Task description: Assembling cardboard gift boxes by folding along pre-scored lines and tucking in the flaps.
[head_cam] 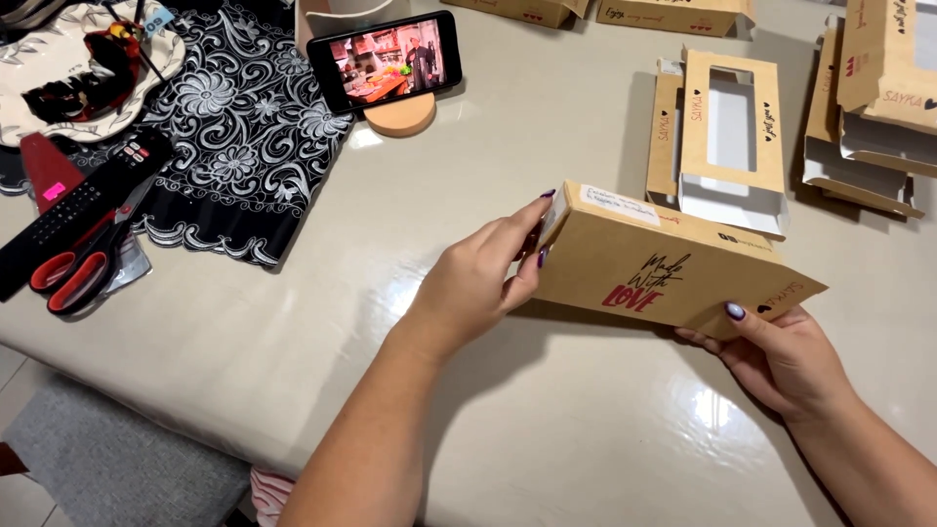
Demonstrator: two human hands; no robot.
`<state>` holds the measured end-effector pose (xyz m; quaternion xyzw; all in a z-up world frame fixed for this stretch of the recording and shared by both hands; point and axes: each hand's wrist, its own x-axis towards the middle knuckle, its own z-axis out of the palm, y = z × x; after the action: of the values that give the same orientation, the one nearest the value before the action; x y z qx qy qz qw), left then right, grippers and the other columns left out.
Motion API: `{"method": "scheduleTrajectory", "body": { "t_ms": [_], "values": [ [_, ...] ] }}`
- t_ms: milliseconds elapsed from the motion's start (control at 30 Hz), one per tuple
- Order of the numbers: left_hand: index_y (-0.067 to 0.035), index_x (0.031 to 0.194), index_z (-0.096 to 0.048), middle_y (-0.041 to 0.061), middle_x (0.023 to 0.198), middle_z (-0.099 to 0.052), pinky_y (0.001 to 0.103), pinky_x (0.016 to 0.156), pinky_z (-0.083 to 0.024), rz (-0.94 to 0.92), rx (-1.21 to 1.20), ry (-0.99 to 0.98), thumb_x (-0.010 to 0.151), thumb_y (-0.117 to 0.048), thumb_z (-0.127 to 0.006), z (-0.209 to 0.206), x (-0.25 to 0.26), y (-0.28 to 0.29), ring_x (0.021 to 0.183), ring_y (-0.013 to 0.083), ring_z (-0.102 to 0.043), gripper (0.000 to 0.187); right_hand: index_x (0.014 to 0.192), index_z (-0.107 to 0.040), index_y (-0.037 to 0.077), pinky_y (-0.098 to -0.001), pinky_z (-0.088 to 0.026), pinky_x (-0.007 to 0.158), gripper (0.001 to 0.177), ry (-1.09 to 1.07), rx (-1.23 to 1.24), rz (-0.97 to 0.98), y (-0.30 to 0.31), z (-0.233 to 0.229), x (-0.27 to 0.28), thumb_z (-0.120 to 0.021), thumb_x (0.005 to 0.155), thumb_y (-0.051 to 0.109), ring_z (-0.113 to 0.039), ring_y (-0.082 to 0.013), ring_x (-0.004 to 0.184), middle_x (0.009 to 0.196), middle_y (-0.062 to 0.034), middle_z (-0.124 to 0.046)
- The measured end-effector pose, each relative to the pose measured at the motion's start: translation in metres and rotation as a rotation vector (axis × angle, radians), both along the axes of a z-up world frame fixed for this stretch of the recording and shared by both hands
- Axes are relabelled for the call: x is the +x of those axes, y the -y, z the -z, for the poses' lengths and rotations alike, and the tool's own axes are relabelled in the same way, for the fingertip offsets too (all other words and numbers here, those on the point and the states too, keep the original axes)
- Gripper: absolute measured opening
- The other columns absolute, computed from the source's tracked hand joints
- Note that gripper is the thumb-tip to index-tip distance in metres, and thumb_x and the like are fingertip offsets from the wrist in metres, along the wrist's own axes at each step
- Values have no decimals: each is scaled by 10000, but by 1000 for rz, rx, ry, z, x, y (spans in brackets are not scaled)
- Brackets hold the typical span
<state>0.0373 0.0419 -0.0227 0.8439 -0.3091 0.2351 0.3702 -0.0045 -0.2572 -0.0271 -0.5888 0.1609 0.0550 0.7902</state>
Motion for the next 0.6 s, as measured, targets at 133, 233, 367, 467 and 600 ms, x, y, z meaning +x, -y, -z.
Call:
{"method": "scheduleTrajectory", "body": {
  "t_ms": [133,233,367,467,600],
  "values": [
    [-89,1402,-391,48,1071,-640,314,754,-542,-92,45,43,826,-22,-558,8,0,6,901,175,-621,604,1398,-360,36,-624,-426,895,568,23,16,-18,4,5,-2,-375,834,-19,-471,-440,1163,1340,-228,-467],
    [-55,1407,-366,81,1238,-615,313,827,-549,-105,30,71,817,18,-537,8,0,8,991,191,-638,618,1407,-357,35,-615,-420,903,578,-6,3,-17,2,2,-2,-367,833,-25,-463,-437,1162,1339,-224,-460],
    [-30,1410,-345,111,1197,-613,325,855,-525,-85,13,65,832,42,-505,5,-1,10,969,234,-621,604,1414,-347,19,-618,-411,905,587,-11,1,-27,-1,-3,-1,-360,828,-5,-458,-438,1163,1347,-230,-454],
    [-23,1418,-333,132,1247,-596,330,885,-514,-49,-19,58,857,50,-485,2,-3,10,984,244,-616,586,1414,-346,15,-616,-405,913,588,-9,14,-29,1,0,0,-358,826,9,-458,-446,1173,1357,-236,-454],
    [-49,1447,-304,121,1412,-501,344,1045,-461,61,-85,-50,1004,-51,-439,-3,-5,6,1164,253,-591,464,1407,-345,7,-589,-403,921,555,-17,17,-40,4,2,1,-348,852,28,-454,-454,1167,1367,-248,-445]
  ]
}}
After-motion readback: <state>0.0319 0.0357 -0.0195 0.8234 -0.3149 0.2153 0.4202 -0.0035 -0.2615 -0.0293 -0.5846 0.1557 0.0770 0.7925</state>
